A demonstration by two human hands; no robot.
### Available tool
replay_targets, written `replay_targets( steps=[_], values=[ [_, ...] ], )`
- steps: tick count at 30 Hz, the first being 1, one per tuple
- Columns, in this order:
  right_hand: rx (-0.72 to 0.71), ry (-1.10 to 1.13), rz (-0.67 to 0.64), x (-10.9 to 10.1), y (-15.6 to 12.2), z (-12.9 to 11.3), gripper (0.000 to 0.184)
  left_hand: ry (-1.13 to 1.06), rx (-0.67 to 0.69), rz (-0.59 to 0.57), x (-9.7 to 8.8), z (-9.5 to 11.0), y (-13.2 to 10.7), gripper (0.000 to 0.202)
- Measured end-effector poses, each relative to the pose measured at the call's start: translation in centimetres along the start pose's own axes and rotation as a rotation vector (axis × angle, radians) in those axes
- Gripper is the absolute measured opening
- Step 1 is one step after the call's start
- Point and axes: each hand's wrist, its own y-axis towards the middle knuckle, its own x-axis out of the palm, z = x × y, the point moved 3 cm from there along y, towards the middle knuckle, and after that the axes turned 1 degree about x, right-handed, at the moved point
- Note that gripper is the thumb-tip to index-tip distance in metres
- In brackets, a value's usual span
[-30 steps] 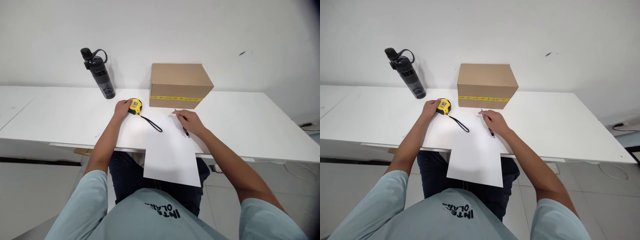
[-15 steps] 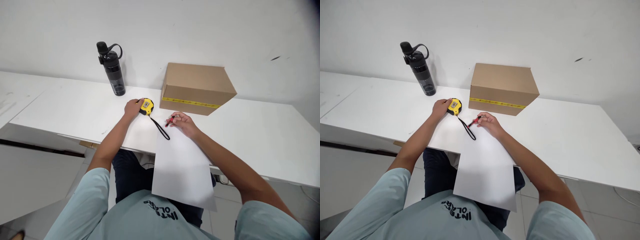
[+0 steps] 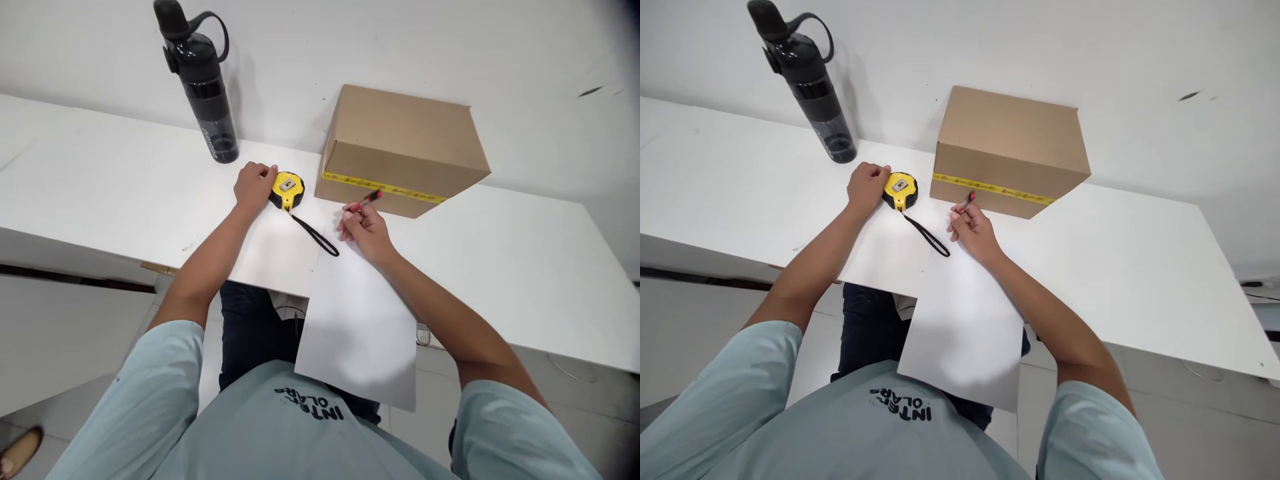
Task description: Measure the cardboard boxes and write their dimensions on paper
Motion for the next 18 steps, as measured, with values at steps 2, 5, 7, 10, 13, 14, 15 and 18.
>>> replay_targets(
  steps=[2, 5, 7, 10, 13, 14, 15, 18],
  values=[
    [-0.049, -0.062, 0.033, 0.3, 0.4, 0.0, 0.06, -0.033, 0.027, 0.083, 0.4, -1.3, 1.1, 0.031],
    [-0.056, -0.078, 0.056, 0.3, 0.5, 0.5, 0.06, -0.11, 0.172, 0.228, 0.7, -2.5, 1.9, 0.056],
    [-0.035, -0.049, 0.058, 0.1, 0.3, 0.7, 0.058, -0.13, 0.305, 0.283, 0.7, -1.9, 1.3, 0.071],
    [-0.035, -0.024, 0.053, -0.1, 0.2, 0.7, 0.049, -0.086, 0.583, 0.18, 1.3, 1.4, -1.9, 0.072],
    [-0.056, -0.002, 0.046, -0.5, 0.7, 0.4, 0.045, -0.013, 0.913, -0.123, 2.9, 5.0, -6.3, 0.055],
    [-0.05, 0.023, 0.031, -0.7, 1.0, 0.4, 0.044, 0.011, 0.98, -0.213, 3.5, 5.6, -7.4, 0.048],
    [-0.031, 0.061, 0.002, -0.9, 1.4, 0.5, 0.043, 0.036, 1.015, -0.283, 4.0, 6.0, -8.3, 0.042],
    [0.067, 0.186, -0.118, -1.5, 2.2, 0.7, 0.042, 0.113, 0.983, -0.371, 5.1, 5.8, -9.1, 0.041]
  ],
)
